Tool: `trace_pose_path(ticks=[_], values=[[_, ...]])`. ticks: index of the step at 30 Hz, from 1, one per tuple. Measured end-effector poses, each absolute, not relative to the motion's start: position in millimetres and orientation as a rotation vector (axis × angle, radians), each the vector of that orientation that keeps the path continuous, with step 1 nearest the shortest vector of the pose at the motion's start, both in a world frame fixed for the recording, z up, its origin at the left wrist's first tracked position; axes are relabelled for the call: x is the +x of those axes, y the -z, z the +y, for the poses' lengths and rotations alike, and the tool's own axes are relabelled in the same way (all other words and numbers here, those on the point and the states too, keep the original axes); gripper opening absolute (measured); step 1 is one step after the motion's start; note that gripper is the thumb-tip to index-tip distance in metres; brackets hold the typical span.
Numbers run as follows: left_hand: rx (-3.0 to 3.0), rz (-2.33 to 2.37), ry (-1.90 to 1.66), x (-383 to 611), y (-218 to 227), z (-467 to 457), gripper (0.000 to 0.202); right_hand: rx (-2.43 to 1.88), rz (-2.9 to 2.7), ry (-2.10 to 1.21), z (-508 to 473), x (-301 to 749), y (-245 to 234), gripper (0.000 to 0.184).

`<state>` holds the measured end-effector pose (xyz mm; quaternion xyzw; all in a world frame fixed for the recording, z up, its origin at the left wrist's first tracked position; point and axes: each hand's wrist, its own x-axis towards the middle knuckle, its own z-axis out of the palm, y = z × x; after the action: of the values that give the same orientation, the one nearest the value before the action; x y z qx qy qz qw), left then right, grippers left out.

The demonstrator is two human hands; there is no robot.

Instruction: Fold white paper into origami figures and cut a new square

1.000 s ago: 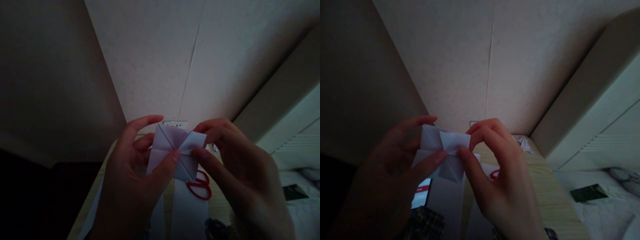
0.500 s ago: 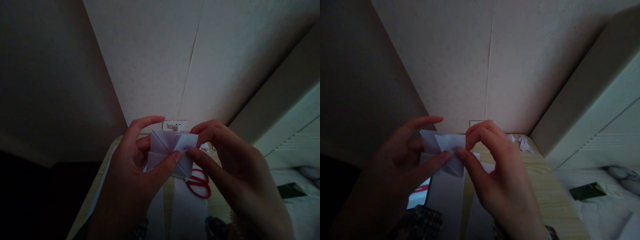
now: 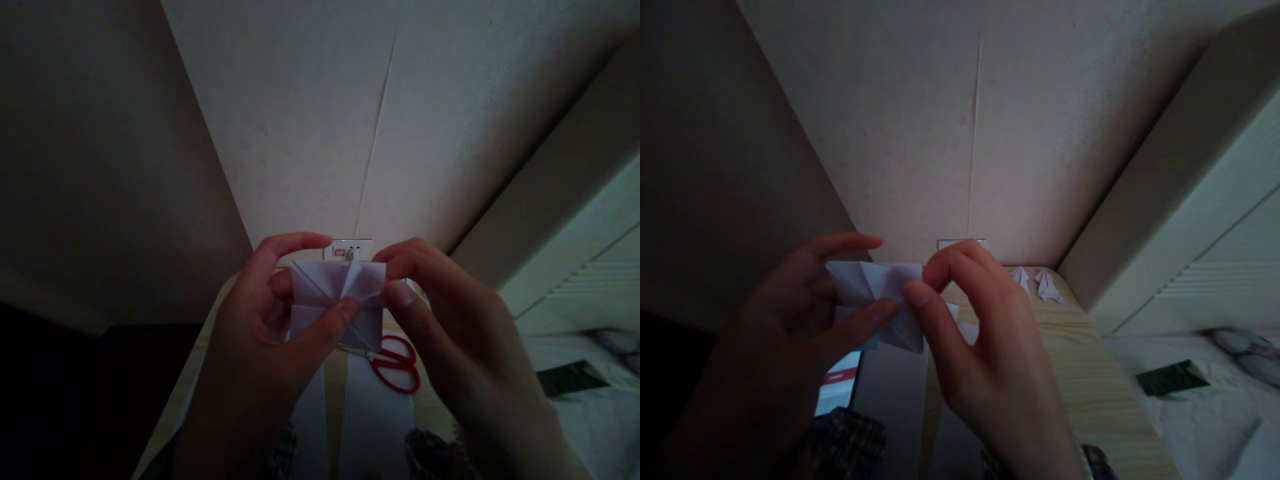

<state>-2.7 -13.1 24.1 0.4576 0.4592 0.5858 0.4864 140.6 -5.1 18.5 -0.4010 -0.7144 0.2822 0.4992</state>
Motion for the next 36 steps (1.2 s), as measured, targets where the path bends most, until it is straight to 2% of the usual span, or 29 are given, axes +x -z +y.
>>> trace_pose_path(ticks=[7, 17, 23, 27, 36], values=[[1.089, 1.113, -1.435, 0.1, -24.9, -15.4, 0.035, -0.983, -1.751, -0.599, -3.6, 137.3, -15.7, 0.022], [1.089, 1.134, -1.4, -1.3, -23.9, -12.5, 0.046, -1.006, -1.732, -0.5, -4.5, 136.4, -15.9, 0.028], [1.103, 1.139, -1.46, -0.5, -23.9, -12.9, 0.041, -0.967, -1.751, -0.532, -3.1, 138.1, -16.1, 0.032], [1.067, 1.144, -1.513, 1.9, -24.7, -15.6, 0.037, -0.979, -1.775, -0.588, -3.0, 139.0, -15.4, 0.028], [1.086, 1.094, -1.459, -2.2, -25.6, -12.6, 0.04, -0.985, -1.721, -0.632, -6.0, 138.6, -14.1, 0.029]])
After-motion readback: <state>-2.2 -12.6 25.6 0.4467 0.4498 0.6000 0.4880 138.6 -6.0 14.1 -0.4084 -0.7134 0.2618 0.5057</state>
